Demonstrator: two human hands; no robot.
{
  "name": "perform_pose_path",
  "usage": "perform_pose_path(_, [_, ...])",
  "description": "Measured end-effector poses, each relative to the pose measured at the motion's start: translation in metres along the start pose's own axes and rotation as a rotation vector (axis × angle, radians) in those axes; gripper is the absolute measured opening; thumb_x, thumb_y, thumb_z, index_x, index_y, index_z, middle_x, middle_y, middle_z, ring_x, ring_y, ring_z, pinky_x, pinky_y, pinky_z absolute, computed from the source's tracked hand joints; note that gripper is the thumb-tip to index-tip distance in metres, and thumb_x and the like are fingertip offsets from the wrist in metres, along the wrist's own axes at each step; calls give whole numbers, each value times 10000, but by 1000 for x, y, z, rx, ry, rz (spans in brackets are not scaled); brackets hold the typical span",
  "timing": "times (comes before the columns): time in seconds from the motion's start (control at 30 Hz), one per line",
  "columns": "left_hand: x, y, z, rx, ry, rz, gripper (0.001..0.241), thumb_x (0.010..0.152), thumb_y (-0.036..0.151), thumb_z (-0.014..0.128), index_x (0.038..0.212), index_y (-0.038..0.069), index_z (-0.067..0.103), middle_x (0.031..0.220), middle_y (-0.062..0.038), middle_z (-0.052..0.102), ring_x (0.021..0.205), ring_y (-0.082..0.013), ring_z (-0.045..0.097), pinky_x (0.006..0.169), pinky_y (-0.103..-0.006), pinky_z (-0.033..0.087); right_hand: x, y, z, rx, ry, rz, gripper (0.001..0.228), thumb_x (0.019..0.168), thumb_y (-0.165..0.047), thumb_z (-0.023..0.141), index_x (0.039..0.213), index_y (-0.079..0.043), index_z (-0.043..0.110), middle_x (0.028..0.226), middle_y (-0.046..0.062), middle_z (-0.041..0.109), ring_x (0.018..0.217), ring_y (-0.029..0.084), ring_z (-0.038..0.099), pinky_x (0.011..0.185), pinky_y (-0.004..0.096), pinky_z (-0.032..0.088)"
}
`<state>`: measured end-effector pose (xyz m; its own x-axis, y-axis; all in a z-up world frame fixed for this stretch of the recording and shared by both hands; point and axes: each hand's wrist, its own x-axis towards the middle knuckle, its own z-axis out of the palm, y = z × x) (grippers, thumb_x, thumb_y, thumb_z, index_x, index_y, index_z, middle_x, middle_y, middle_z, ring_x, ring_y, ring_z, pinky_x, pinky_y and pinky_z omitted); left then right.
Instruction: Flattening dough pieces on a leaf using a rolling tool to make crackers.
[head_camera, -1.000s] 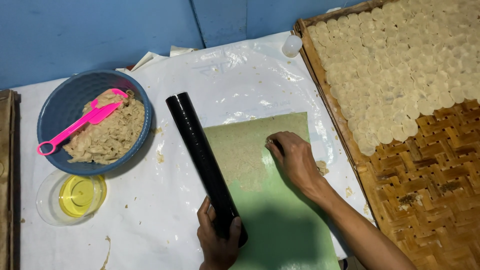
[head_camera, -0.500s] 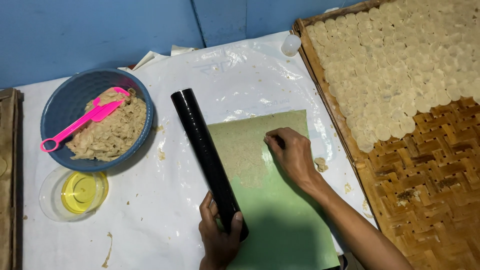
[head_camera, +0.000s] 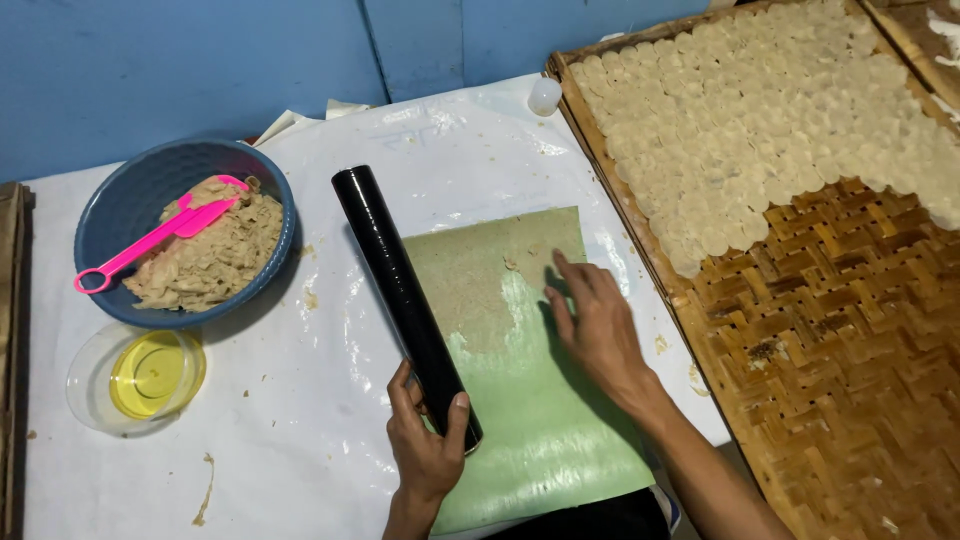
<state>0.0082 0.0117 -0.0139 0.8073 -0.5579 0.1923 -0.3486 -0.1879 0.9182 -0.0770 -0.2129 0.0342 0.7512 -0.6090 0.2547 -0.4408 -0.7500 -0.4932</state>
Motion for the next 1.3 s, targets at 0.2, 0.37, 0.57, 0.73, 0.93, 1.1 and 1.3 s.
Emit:
perform_pose_path(0.2, [1, 3, -2, -5, -4, -2, 665, 881, 233, 603, 1423, -59, 352, 836, -83, 751, 602, -165, 699, 567, -289, 548, -28, 55, -31, -248, -44, 256, 259, 924, -174, 696, 1135, -43, 772, 1064, 172, 738, 697, 302, 709, 616, 412, 599])
perform_pose_path(0.37, [0, 3, 0, 15, 13, 2, 670, 879, 233, 620, 1403, -88, 353, 861, -119, 749, 610, -197, 719, 565, -316, 572, -29, 53, -27, -146, -29, 216, 225, 909, -65, 669, 1100, 45, 711, 1006, 232, 735, 703, 349, 705, 645, 437, 601])
perform_pose_path(0.57, [0, 1, 0, 21, 35, 18, 665, 885, 233, 620, 1408, -78, 351, 878, -119, 755, 620, -203, 733, 567, -324, 582, -15, 33, -25, 1, 91, 142, 282, 902, -44, 688, 1159, 66, 650, 991, 226, 747, 749, 338, 715, 651, 433, 600])
perform_pose_path(0.73, [0, 4, 0, 5, 19, 16, 658, 880, 220, 621, 1410, -65, 356, 858, -103, 753, 594, -194, 722, 539, -314, 569, 10, 25, 3, 236, 16, 16, 258, 891, -43, 712, 1141, 23, 709, 1067, 192, 760, 836, 304, 772, 740, 361, 668])
perform_pose_path(0.93, [0, 1, 1, -3, -17, -7, 669, 871, 196, 620, 1413, -81, 341, 869, -113, 760, 618, -199, 743, 558, -318, 603, 39, 4, 21, 267, -30, -53, 207, 874, -38, 732, 1074, 11, 723, 1041, 143, 756, 658, 206, 700, 597, 299, 609])
perform_pose_path(1.1, [2, 8, -3, -88, -60, -39, 672, 857, 157, 626, 1405, -97, 332, 936, -155, 751, 624, -192, 719, 558, -304, 588, 40, 18, 43, 82, -18, -159, 98, 892, -89, 728, 971, -50, 771, 1043, 98, 685, 917, 226, 642, 808, 337, 602])
perform_pose_path(1.3, [4, 13, -5, -101, -76, -57, 699, 852, 156, 634, 1433, -73, 319, 982, -170, 747, 668, -213, 744, 581, -317, 614, 29, -9, 21, -5, -82, -193, 283, 877, -10, 677, 1155, -4, 730, 1099, 125, 670, 942, 245, 659, 805, 344, 607])
